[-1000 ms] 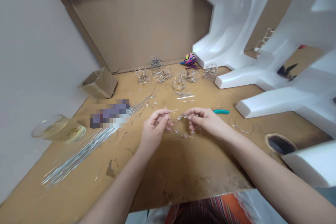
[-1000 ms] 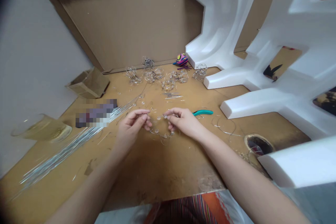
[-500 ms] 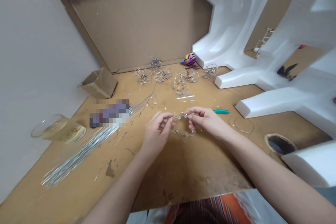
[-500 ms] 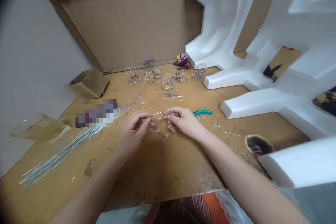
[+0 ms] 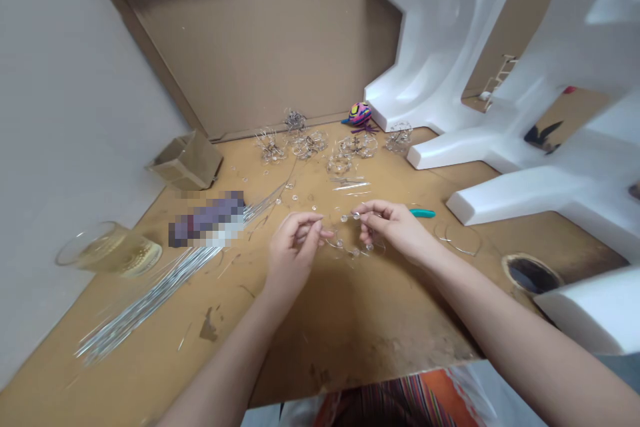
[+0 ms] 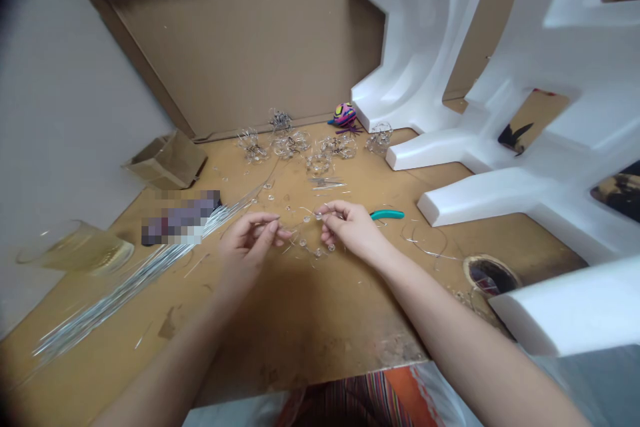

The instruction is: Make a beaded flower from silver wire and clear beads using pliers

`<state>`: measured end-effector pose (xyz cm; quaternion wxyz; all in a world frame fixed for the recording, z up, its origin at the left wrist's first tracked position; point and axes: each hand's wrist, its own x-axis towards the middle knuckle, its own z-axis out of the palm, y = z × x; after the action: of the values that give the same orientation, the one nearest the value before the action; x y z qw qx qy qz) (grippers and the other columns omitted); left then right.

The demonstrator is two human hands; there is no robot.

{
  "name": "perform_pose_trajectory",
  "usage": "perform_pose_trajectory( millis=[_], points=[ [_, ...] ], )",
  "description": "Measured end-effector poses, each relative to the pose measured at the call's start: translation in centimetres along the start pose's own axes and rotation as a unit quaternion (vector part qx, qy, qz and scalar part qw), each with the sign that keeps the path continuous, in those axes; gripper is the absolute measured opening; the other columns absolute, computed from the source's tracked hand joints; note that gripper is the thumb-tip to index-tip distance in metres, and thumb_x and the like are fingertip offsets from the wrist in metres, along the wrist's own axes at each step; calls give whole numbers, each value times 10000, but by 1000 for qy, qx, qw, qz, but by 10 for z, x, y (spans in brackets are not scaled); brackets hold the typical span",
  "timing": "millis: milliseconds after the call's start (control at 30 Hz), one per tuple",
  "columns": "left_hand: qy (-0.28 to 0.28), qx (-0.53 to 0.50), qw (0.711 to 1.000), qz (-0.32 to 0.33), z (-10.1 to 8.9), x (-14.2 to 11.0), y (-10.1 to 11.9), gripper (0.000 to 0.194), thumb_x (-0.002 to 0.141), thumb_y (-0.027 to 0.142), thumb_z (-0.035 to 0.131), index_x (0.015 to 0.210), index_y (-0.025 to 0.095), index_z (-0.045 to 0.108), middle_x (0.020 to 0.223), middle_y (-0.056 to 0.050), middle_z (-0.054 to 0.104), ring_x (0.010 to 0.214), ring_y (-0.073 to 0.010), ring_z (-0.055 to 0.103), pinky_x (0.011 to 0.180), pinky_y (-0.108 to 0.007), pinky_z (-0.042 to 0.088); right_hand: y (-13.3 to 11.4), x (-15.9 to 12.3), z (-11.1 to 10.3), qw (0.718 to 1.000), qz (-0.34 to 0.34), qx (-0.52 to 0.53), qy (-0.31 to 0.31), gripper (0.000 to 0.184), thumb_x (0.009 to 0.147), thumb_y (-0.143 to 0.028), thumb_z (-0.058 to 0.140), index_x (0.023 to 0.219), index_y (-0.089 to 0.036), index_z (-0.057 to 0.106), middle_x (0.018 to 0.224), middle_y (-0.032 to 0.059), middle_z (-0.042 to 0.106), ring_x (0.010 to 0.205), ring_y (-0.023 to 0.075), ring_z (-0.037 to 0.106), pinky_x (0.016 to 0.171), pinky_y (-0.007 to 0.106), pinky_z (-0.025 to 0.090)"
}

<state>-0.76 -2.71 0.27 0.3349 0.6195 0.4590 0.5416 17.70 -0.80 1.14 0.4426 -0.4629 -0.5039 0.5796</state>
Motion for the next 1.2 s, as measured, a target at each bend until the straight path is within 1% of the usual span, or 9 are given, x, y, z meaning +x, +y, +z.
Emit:
perform_pose_trajectory(
  millis=[133, 233, 467, 567, 667, 767, 867, 1000, 1200],
  points=[
    [-17, -16, 998, -55, 1, 1, 0, 135, 782, 297, 586, 848, 184, 556, 652, 4, 654, 653, -138, 675, 604, -229, 533, -3, 0, 0, 999, -3, 23, 37, 177, 717, -240, 590, 870, -154, 561, 565, -35, 557, 513, 99, 563, 531, 236, 471],
    [-17, -9, 998, -66, 2, 1, -2, 148, 776, 308, 590, 845, 181, 558, 679, 0, 654, 656, -142, 680, 602, -230, 535, -6, -1, 1, 999, -5, 24, 43, 183, 726, -250, 587, 876, -149, 559, 567, -30, 564, 525, 100, 569, 543, 239, 479],
    [-5, -16, 998, -60, 3, 1, -2, 158, 772, 310, 591, 846, 176, 553, 673, -2, 651, 688, -158, 684, 604, -238, 534, -3, -3, 5, 999, -24, 22, 20, 201, 731, -270, 580, 888, -149, 551, 570, -36, 556, 526, 97, 561, 542, 240, 473],
    [-30, -40, 995, -85, 3, 2, 1, 169, 763, 310, 601, 839, 167, 551, 664, 1, 642, 643, -143, 672, 572, -227, 524, -1, -3, 5, 999, -28, 8, 12, 182, 736, -260, 565, 881, -153, 549, 575, -36, 553, 517, 92, 554, 542, 239, 467],
    [-56, -57, 991, -106, 3, 3, 4, 190, 758, 324, 601, 815, 156, 534, 691, -15, 643, 587, -129, 648, 486, -205, 485, -1, -2, 5, 1000, -23, -5, 8, 170, 733, -242, 544, 881, -161, 552, 603, -33, 554, 518, 99, 569, 531, 240, 462],
    [-67, -61, 989, -114, 3, 3, 5, 193, 765, 328, 587, 818, 153, 525, 672, -7, 628, 531, -108, 617, 457, -197, 461, -3, -3, 4, 999, -15, -33, -4, 149, 732, -215, 516, 863, -163, 565, 611, -31, 554, 503, 94, 565, 527, 234, 448],
    [-70, -51, 990, -109, 3, 2, 3, 189, 772, 330, 576, 843, 159, 540, 644, 15, 601, 524, -100, 607, 499, -211, 484, -5, -6, 4, 996, -16, -81, -22, 150, 727, -203, 513, 855, -164, 581, 581, -37, 545, 484, 85, 532, 534, 229, 432],
    [-87, -15, 993, -74, 3, 0, 1, 162, 782, 320, 561, 843, 169, 562, 647, 22, 592, 551, -100, 612, 559, -225, 502, -4, -6, 4, 990, -25, -133, -43, 153, 701, -272, 583, 809, -164, 580, 570, -35, 541, 482, 102, 521, 505, 240, 420],
    [-94, 30, 994, -45, 6, -4, 4, 108, 800, 283, 534, 836, 187, 564, 637, 33, 584, 543, -92, 603, 561, -210, 495, -1, -7, 5, 982, -50, -178, -35, 108, 702, -284, 570, 727, -180, 551, 475, -65, 469, 421, 91, 462, 437, 217, 356]
  ],
)
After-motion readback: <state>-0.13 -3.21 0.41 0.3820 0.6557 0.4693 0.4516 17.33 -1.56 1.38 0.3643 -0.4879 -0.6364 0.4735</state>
